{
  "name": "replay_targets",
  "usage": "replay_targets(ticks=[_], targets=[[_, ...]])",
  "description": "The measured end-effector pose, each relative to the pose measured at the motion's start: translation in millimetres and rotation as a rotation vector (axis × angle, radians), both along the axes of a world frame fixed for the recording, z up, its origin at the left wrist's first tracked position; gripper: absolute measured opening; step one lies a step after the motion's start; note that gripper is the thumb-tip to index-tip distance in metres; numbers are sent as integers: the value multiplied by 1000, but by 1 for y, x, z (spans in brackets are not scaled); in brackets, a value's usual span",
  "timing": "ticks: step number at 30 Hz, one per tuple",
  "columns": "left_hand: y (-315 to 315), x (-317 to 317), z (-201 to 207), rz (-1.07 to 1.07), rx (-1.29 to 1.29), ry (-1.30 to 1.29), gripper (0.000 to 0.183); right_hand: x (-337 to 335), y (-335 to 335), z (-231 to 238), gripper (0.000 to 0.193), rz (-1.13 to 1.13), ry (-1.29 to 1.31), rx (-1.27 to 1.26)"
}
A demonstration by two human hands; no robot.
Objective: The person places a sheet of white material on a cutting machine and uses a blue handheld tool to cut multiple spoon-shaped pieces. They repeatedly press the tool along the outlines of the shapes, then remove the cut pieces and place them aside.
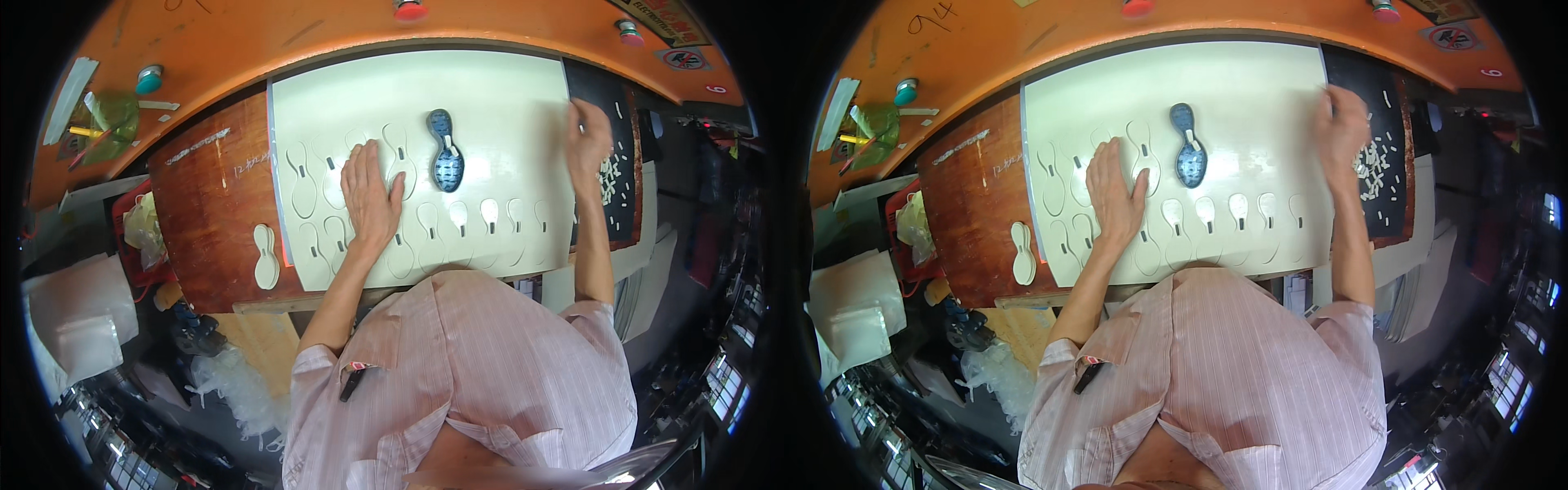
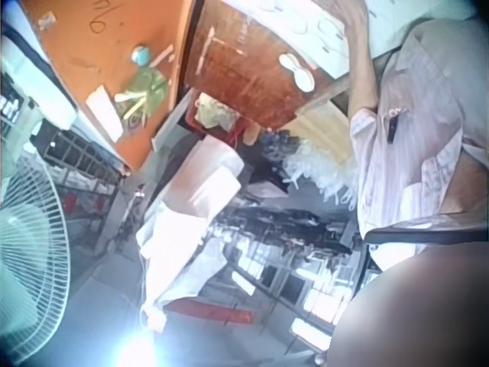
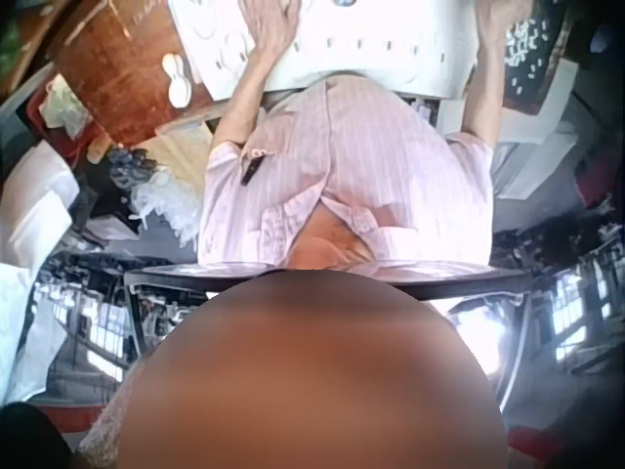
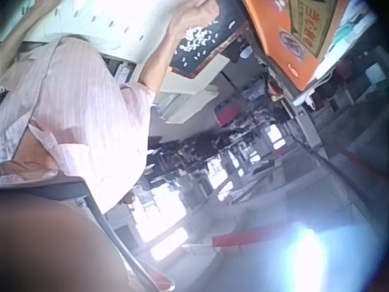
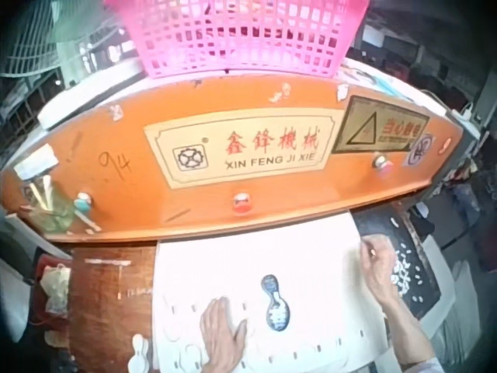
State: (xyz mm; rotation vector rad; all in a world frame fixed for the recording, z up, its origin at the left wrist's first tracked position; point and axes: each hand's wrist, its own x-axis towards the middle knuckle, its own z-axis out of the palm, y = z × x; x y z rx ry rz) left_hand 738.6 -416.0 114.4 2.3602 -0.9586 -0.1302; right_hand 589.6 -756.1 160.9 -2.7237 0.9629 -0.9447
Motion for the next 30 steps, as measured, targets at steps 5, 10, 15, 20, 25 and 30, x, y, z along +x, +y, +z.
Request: replay_targets(ticks=[5,10,15,20,25,30], targets=[[-13,-4,7,-50,-72,11,76,-41,30,-4,35,-40,54,674],[-43,-18,9,-231,-171,153,85,31,87,-11,50,740,189,468],[-45,-19,0,-267,-137,148,84,59,86,-3,51,829,382,587],[-43,-21,-6,-257,-148,136,83,72,82,-1,37,867,517,524],[-45,-21,-4,-257,-140,139,84,84,76,3,29,904,568,527],[-45,-22,-2,-256,-135,159,82,83,72,5,25,809,658,820]])
